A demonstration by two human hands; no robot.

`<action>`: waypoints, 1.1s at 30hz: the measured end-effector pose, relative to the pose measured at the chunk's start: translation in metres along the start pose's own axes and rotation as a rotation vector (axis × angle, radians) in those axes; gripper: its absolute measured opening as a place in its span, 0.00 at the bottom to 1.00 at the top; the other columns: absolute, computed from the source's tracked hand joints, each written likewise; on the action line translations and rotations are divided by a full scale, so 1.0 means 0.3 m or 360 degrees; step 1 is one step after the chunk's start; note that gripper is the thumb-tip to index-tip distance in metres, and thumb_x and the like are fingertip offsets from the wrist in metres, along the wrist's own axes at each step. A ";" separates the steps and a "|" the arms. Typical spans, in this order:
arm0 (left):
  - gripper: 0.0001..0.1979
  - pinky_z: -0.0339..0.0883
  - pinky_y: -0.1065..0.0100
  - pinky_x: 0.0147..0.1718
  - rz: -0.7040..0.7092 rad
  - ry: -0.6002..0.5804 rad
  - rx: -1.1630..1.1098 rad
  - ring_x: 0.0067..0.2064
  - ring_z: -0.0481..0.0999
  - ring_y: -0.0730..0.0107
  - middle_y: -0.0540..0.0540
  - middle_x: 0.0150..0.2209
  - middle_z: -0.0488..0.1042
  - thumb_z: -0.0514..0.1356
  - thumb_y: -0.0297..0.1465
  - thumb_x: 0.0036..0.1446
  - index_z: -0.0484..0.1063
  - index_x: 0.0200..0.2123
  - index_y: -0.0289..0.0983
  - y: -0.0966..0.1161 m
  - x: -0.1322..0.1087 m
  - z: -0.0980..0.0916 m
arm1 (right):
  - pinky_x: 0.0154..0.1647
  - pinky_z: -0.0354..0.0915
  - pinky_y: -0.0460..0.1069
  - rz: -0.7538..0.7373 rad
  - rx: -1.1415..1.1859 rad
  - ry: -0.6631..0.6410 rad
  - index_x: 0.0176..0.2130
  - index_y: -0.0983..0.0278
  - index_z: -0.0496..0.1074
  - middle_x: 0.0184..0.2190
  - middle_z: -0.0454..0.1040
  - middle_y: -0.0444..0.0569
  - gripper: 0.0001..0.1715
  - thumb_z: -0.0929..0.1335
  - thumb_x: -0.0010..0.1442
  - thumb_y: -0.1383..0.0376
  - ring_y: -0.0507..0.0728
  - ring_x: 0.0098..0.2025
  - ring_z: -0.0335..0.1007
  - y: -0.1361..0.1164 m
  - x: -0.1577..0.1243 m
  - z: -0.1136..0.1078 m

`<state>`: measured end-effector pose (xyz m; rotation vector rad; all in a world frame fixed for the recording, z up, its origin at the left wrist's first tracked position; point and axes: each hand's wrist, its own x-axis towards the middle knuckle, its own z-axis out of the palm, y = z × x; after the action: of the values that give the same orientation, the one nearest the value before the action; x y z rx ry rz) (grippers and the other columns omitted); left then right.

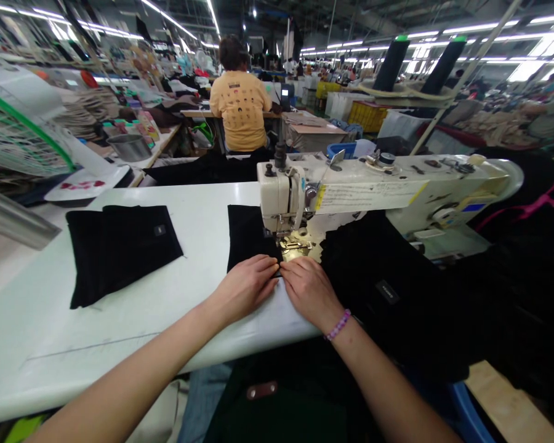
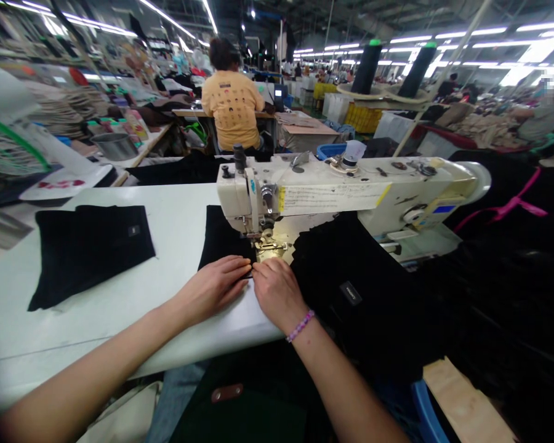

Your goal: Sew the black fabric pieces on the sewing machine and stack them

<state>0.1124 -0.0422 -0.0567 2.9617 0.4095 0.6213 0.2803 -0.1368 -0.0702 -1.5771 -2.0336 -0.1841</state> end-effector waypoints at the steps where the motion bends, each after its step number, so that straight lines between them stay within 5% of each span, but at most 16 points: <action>1: 0.15 0.74 0.56 0.53 0.0001 0.0005 0.0003 0.52 0.76 0.58 0.38 0.48 0.79 0.53 0.31 0.67 0.76 0.47 0.32 -0.011 0.006 0.003 | 0.54 0.67 0.57 0.0002 -0.0004 0.0000 0.43 0.67 0.78 0.43 0.81 0.53 0.10 0.67 0.64 0.74 0.60 0.46 0.72 0.001 0.002 0.001; 16: 0.17 0.71 0.57 0.55 -0.0113 -0.0101 -0.0075 0.53 0.75 0.60 0.38 0.49 0.78 0.49 0.32 0.68 0.77 0.47 0.34 -0.146 0.101 -0.002 | 0.55 0.67 0.57 -0.0039 0.0063 0.0036 0.42 0.63 0.77 0.45 0.80 0.52 0.11 0.66 0.65 0.74 0.59 0.49 0.72 -0.030 -0.024 -0.046; 21: 0.18 0.68 0.55 0.57 -0.0163 -0.0104 -0.0025 0.55 0.74 0.58 0.37 0.52 0.76 0.50 0.33 0.68 0.76 0.51 0.33 -0.144 0.089 0.007 | 0.55 0.66 0.58 0.0004 0.0109 0.0210 0.48 0.63 0.75 0.48 0.79 0.51 0.15 0.64 0.66 0.73 0.59 0.49 0.72 -0.085 -0.062 -0.107; 27: 0.23 0.49 0.34 0.63 -0.0519 -0.0195 0.0125 0.68 0.60 0.44 0.38 0.66 0.65 0.50 0.38 0.68 0.67 0.62 0.38 -0.120 0.054 0.021 | 0.51 0.65 0.59 0.0373 -0.0297 0.0468 0.53 0.64 0.72 0.53 0.76 0.56 0.16 0.65 0.67 0.68 0.63 0.50 0.70 -0.067 -0.129 -0.244; 33: 0.30 0.46 0.36 0.65 -0.0717 -0.0318 0.0198 0.71 0.51 0.44 0.37 0.70 0.55 0.49 0.44 0.68 0.58 0.68 0.37 -0.119 0.053 0.032 | 0.45 0.68 0.59 0.0665 -0.0589 0.0287 0.43 0.66 0.75 0.47 0.77 0.59 0.14 0.66 0.67 0.58 0.66 0.47 0.71 0.051 -0.204 -0.310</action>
<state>0.1219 -0.0039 -0.0645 2.8491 1.0830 0.2541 0.3356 -0.2243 -0.0265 -2.0875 -1.5519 -0.5444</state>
